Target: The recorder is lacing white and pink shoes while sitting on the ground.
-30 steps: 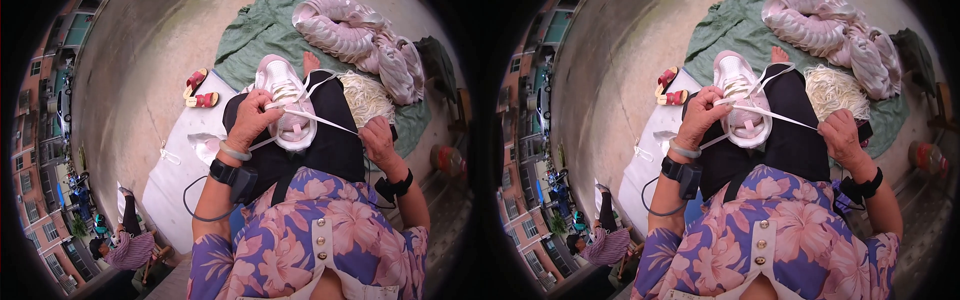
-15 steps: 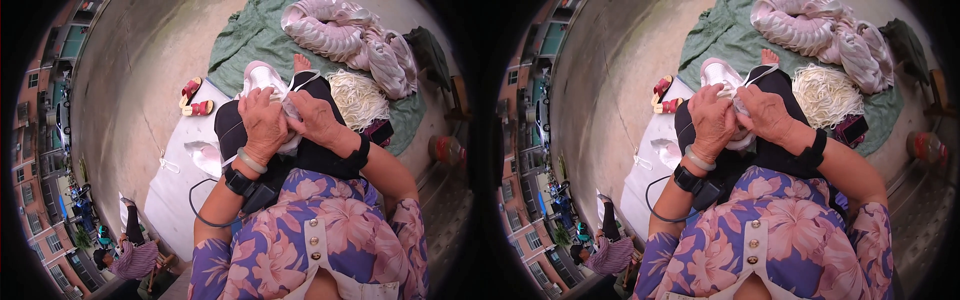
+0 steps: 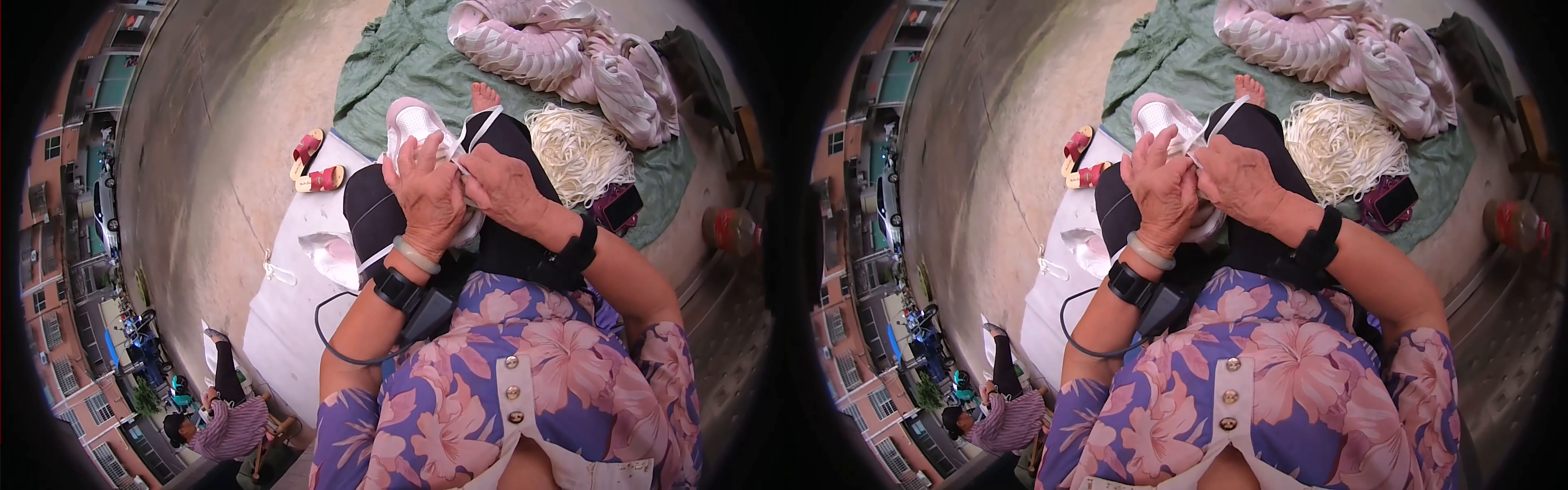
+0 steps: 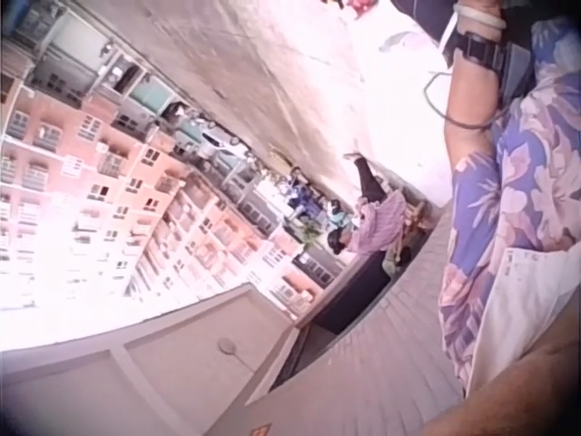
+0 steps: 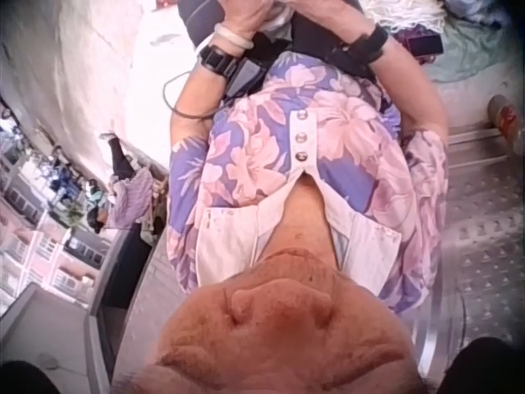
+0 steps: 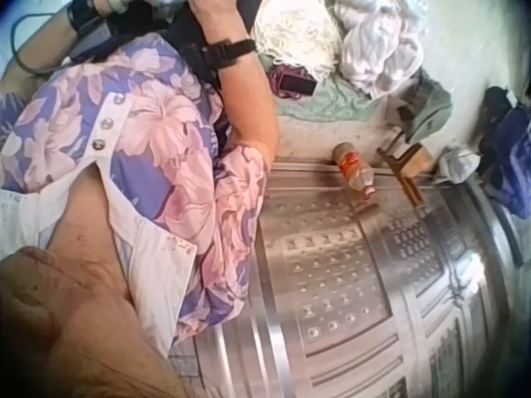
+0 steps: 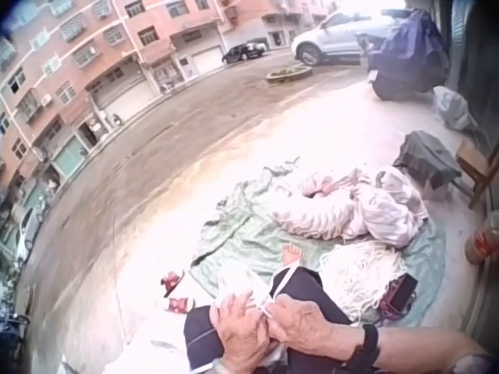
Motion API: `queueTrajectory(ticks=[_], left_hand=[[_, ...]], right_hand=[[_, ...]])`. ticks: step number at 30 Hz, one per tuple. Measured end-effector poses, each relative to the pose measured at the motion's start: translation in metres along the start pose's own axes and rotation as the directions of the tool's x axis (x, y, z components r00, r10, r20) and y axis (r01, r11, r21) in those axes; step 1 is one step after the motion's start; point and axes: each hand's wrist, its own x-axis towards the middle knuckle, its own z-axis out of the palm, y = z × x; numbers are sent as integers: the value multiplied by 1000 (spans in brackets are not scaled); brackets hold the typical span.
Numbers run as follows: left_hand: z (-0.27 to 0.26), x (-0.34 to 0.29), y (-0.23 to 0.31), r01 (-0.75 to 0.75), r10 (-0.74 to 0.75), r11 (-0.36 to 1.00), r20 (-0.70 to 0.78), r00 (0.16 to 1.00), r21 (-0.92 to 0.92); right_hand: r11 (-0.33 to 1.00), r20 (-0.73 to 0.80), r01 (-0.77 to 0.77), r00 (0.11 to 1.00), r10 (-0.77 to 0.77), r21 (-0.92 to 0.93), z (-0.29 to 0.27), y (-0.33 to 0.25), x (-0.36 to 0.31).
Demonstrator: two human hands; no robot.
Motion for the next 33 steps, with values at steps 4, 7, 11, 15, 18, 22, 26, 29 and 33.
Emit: queueTrajectory(ticks=[4, 7, 11, 15, 18, 22, 26, 29, 33], left_hand=[[-27, 3, 5, -69, 69, 998, 25, 997, 3], [-73, -12, -6, -59, 54, 997, 102, 993, 42], [-130, -71, -80, 180, -184, 975, 20, 983, 130], [-159, -153, -154, 439, -433, 887, -73, 898, 140], [-154, -171, -164, 582, -600, 788, 40, 799, 199], [-120, -127, -112, 271, -340, 880, 118, 933, 390], [-90, -75, -67, 146, -166, 970, 94, 982, 193], [-72, -55, -54, 41, -56, 991, 112, 992, 128], [-57, -42, -44, -30, 20, 995, 106, 994, 93]], right_hand=[[999, -18, 19, 1000, -19, 36, -4, 6, -1], [999, -16, 5, 1000, -4, 44, -6, 9, -6], [1000, -44, 19, 999, -19, 5, -2, 12, -8], [999, -57, 27, 998, -24, 47, -1, 9, -8], [998, -74, 46, 996, -42, 52, -1, 8, -6], [987, 23, -50, 999, 47, 154, -9, 6, -6], [904, 81, -251, 968, 238, 345, -15, 2, -7], [890, 147, -301, 953, 266, 343, -22, -4, -8], [942, 192, -218, 966, 171, 254, -28, -5, -12]])
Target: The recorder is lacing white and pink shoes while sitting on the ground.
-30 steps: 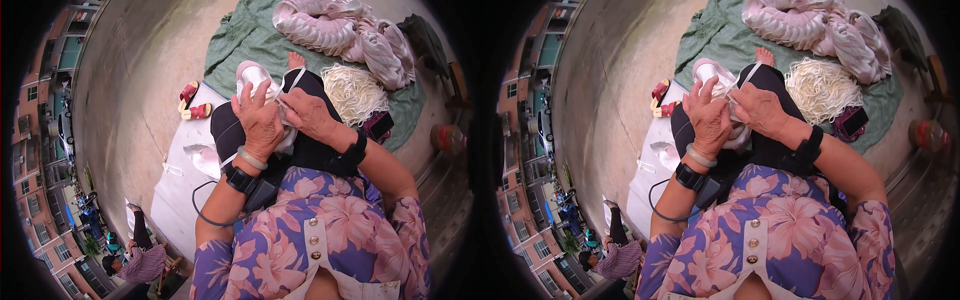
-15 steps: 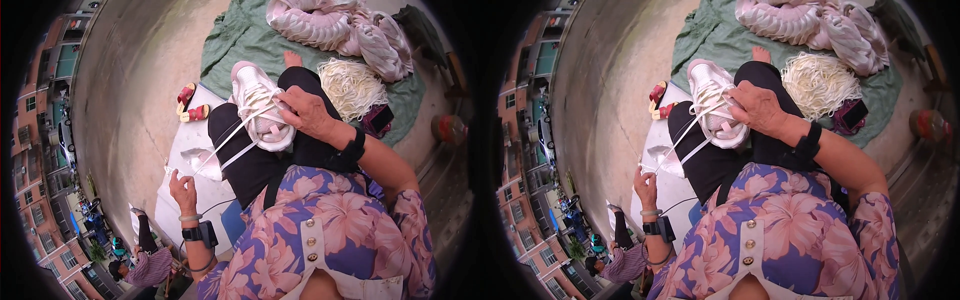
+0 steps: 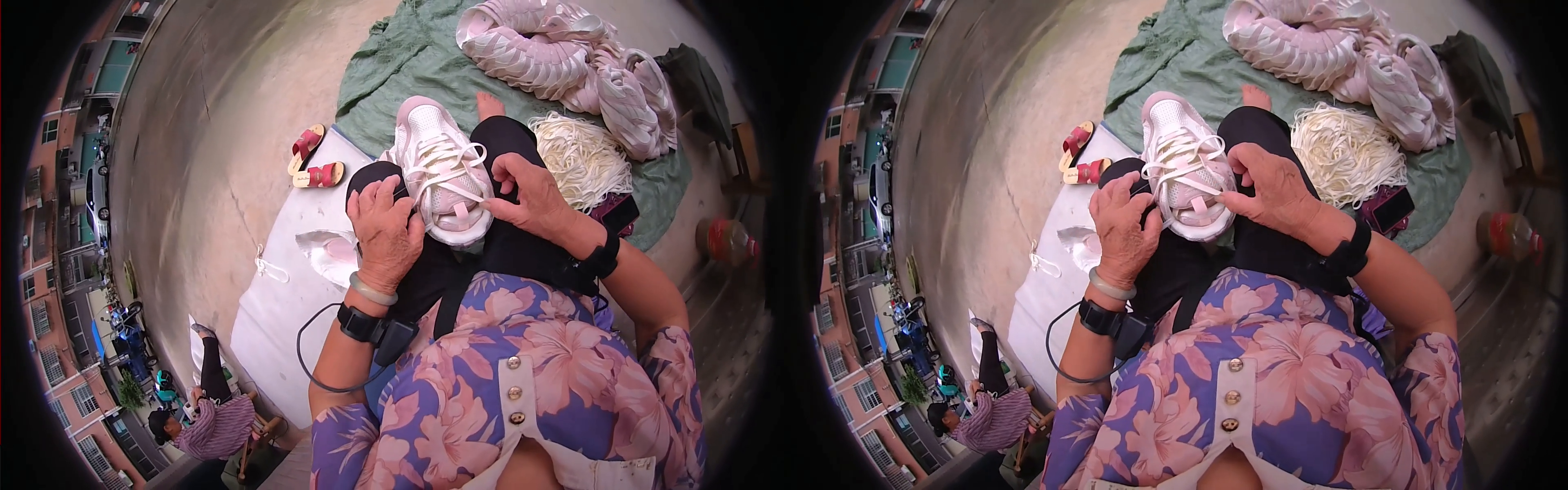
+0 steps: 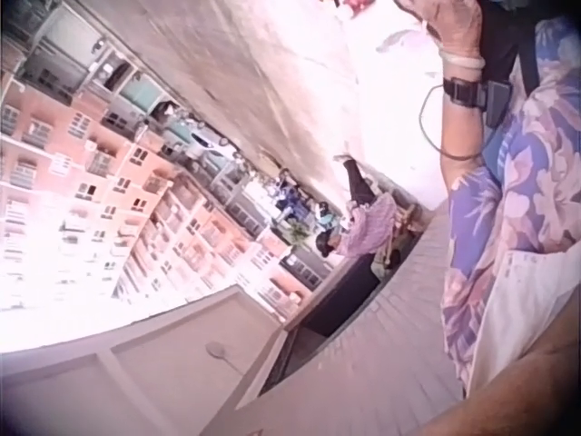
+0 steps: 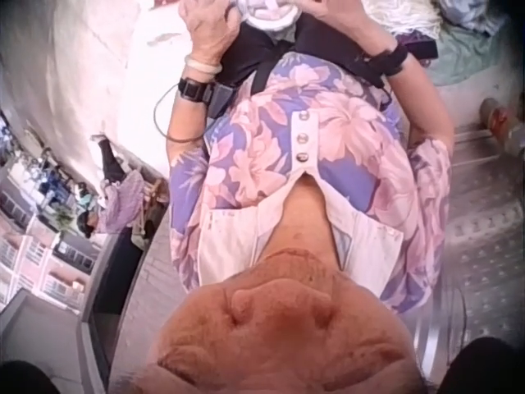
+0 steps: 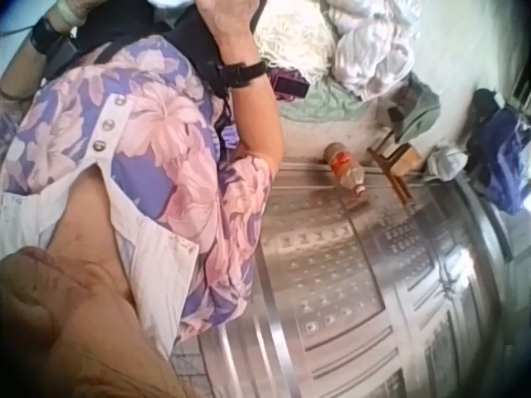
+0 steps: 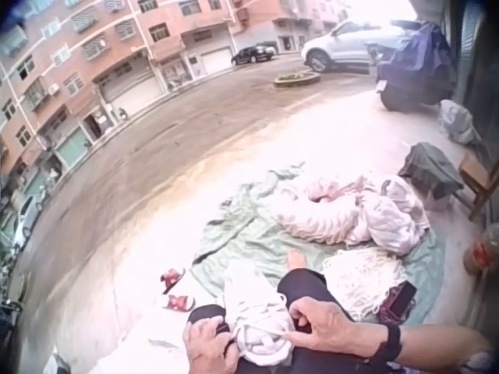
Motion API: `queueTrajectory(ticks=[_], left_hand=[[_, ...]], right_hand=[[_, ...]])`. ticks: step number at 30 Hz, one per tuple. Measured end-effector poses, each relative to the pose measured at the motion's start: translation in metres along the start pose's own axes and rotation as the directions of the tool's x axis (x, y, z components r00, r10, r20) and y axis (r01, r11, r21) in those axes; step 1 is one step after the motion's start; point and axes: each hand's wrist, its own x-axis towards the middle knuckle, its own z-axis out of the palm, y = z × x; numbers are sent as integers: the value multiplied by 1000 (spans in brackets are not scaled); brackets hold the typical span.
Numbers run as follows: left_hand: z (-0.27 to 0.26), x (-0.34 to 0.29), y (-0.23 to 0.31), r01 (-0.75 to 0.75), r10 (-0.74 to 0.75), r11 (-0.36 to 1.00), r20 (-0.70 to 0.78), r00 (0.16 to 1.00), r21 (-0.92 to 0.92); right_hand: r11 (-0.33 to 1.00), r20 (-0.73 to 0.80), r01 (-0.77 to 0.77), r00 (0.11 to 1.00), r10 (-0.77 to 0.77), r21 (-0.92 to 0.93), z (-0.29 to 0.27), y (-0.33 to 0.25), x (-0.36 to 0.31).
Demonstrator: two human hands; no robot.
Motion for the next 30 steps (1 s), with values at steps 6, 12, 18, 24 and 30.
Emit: queueTrajectory(ticks=[6, 12, 18, 24, 30], left_hand=[[-13, -2, 9, -8, 14, 991, 42, 999, -133], [-30, -5, 15, 151, -96, 917, 163, 982, -369], [-41, -3, 12, 85, -21, 933, 184, 983, -350], [-37, -7, 11, 42, 5, 958, 162, 987, -283], [-42, -1, 11, 34, -3, 970, 129, 992, -240]], right_hand=[[902, 97, 291, 957, -275, -318, 1, 3, -10], [982, -18, 130, 991, -134, -140, -13, 12, -2], [992, -29, 109, 993, -111, -63, -32, 22, -6], [983, -33, 159, 986, -162, -91, -34, 23, -13], [882, -86, 337, 920, -384, -330, -44, 16, -6]])
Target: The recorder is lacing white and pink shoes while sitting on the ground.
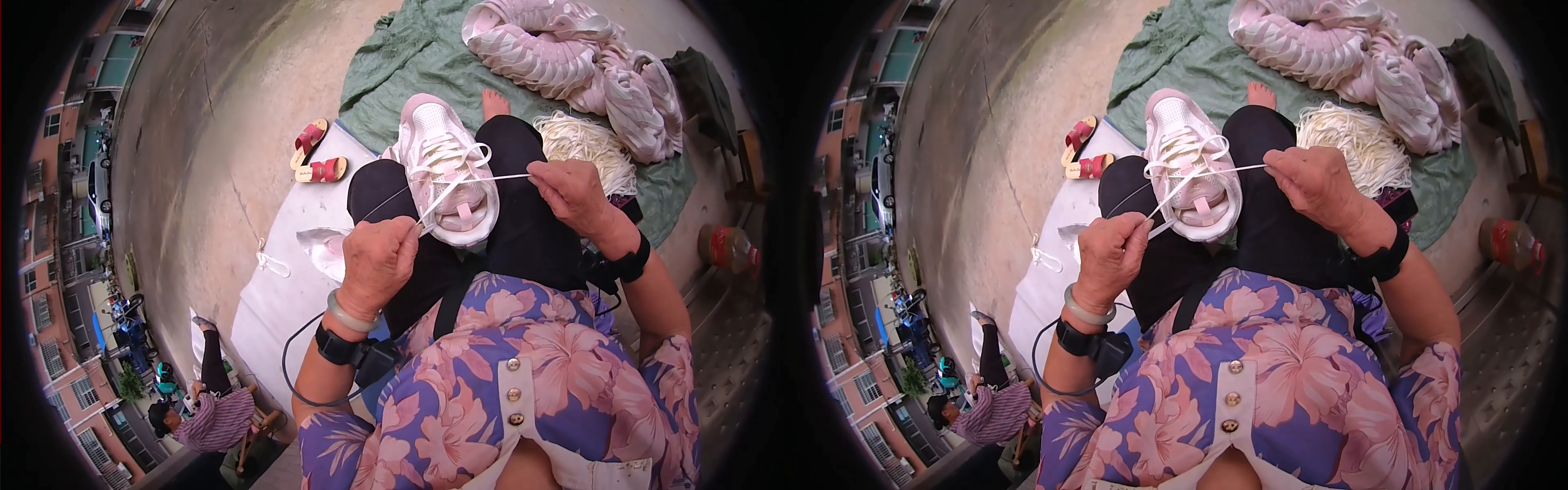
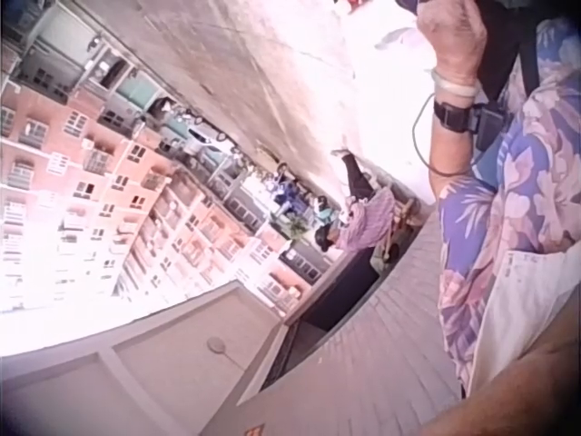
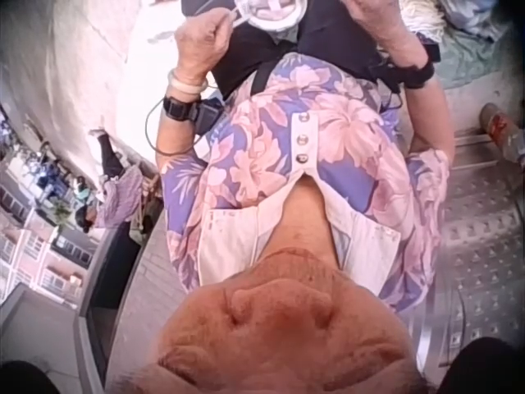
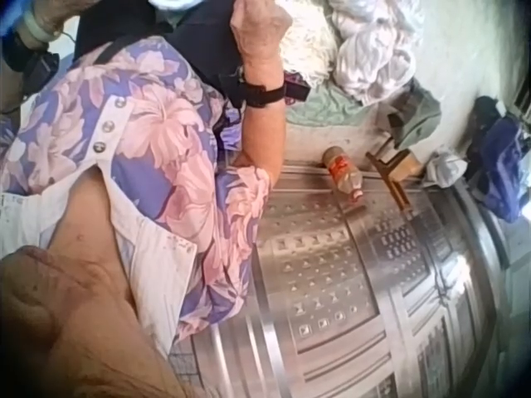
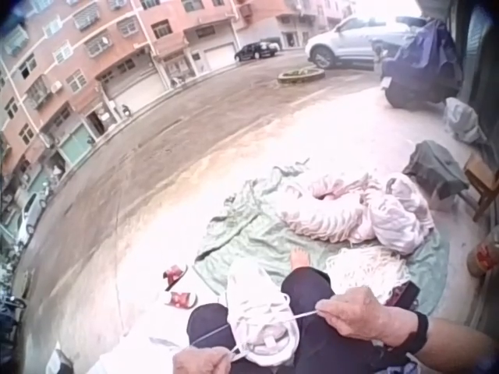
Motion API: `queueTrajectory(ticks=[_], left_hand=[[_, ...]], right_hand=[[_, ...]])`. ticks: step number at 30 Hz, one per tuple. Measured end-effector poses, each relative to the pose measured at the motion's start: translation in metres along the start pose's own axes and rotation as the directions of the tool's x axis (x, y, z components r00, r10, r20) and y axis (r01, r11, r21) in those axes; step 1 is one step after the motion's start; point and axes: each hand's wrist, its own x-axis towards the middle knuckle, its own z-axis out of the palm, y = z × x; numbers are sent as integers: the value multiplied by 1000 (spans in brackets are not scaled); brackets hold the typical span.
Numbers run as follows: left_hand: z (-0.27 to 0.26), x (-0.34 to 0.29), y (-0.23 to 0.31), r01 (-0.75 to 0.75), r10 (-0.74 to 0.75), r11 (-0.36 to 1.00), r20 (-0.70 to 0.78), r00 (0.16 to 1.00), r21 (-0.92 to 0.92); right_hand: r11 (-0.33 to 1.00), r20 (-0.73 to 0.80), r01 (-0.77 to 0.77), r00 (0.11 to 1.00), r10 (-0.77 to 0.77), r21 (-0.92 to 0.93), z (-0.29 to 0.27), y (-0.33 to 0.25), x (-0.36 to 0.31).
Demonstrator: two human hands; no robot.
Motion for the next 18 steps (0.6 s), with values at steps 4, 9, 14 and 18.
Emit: queueTrajectory(ticks=[4, 9, 14, 18], left_hand=[[-6, 10, -4, -51, 57, 994, -72, 996, 92], [-11, 20, -1, -117, 139, 970, -94, 986, 213], [-11, 25, 0, -173, 197, 954, -77, 977, 245], [-14, 19, -5, -189, 205, 933, -21, 978, 305]], right_hand=[[930, 4, 217, 974, -226, -298, -15, 0, 12], [926, 34, 205, 978, -205, -318, -19, 5, 11], [971, 258, 139, 962, -85, -197, -1, 17, -12], [985, 217, 60, 976, -24, -163, 2, 26, -21]])
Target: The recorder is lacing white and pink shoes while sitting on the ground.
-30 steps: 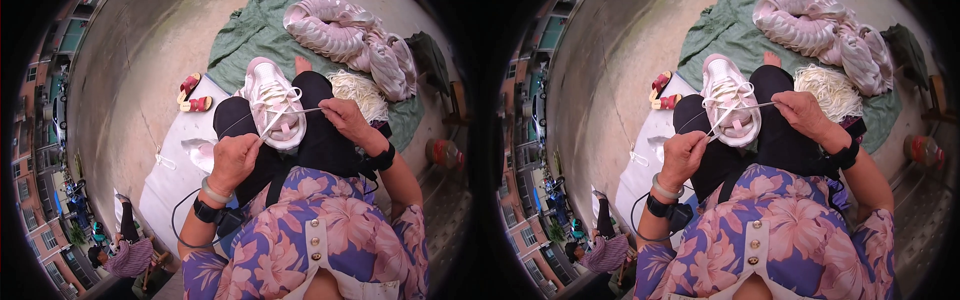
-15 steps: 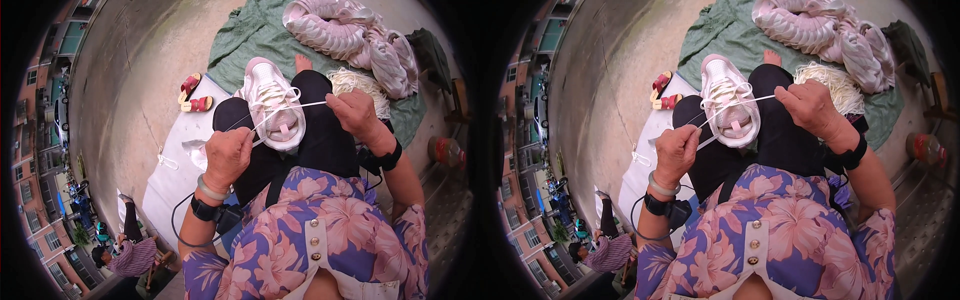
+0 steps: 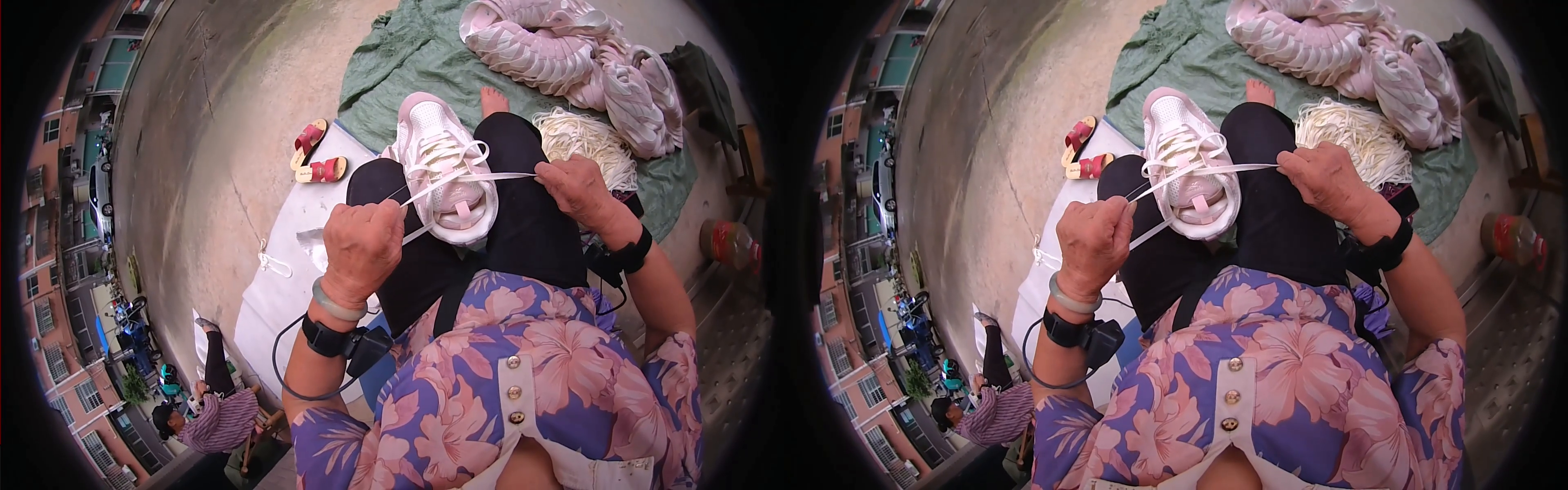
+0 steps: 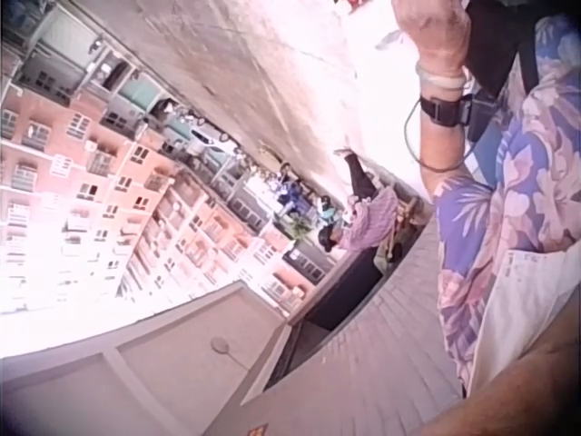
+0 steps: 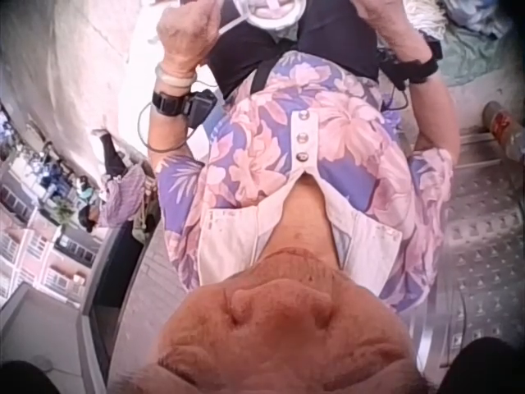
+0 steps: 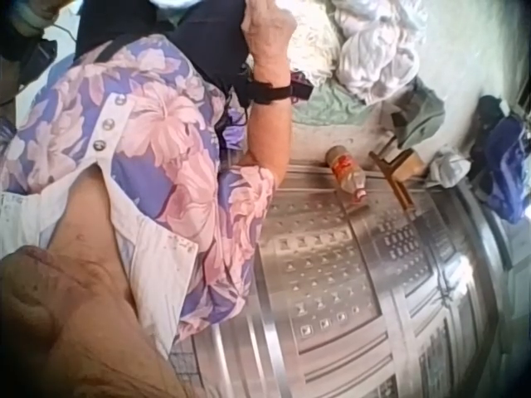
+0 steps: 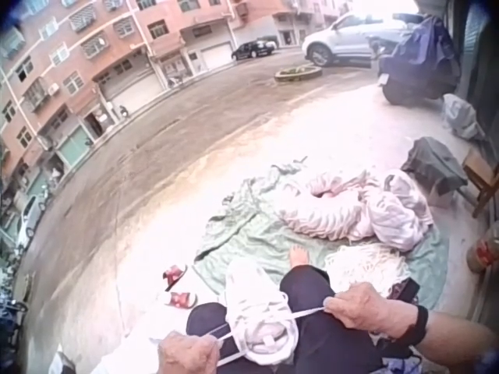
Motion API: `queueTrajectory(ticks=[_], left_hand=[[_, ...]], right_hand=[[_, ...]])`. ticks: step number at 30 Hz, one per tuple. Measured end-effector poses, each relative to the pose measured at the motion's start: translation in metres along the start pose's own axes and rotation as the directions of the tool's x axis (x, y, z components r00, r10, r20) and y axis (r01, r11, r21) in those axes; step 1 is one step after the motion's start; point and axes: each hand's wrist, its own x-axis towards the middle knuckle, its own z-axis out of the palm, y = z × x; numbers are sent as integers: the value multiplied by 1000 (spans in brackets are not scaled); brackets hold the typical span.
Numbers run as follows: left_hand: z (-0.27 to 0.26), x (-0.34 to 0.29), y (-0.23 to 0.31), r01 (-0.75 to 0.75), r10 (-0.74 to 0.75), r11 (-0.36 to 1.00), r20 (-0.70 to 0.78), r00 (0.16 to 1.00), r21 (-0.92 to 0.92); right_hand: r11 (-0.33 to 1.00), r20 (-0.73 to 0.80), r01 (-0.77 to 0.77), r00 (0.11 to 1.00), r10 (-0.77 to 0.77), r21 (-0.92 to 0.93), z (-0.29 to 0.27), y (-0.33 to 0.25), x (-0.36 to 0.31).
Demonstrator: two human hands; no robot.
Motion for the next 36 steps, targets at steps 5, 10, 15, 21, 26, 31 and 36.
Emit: queueTrajectory(ticks=[5, 10, 15, 21, 26, 31, 36], left_hand=[[5, -42, -32, 24, -34, 997, 127, 991, 77], [11, -100, -71, 219, -220, 975, 58, 974, 30], [9, -126, -85, 647, -647, 762, 104, 755, 36], [13, -69, -25, 746, -441, -282, 772, 459, -604], [39, -32, -8, 710, -223, -413, 819, 528, -571], [53, -1, -14, 602, -305, -403, 721, 622, -689], [53, 14, -18, 476, -481, -381, 610, 630, -793]], right_hand=[[994, -65, -72, 996, 66, -85, -16, 37, -25], [983, -165, -165, 975, 150, -84, -19, 76, -77], [584, 173, -709, 682, 710, 396, -18, 67, -86], [-185, 607, -621, 583, 540, 762, -19, -27, -17], [-275, 721, -673, 583, 374, 686, 6, -45, 21], [-224, 637, -614, 618, 461, 757, 26, -40, 49], [-184, 485, -474, 657, 578, 861, 30, -43, 50]])
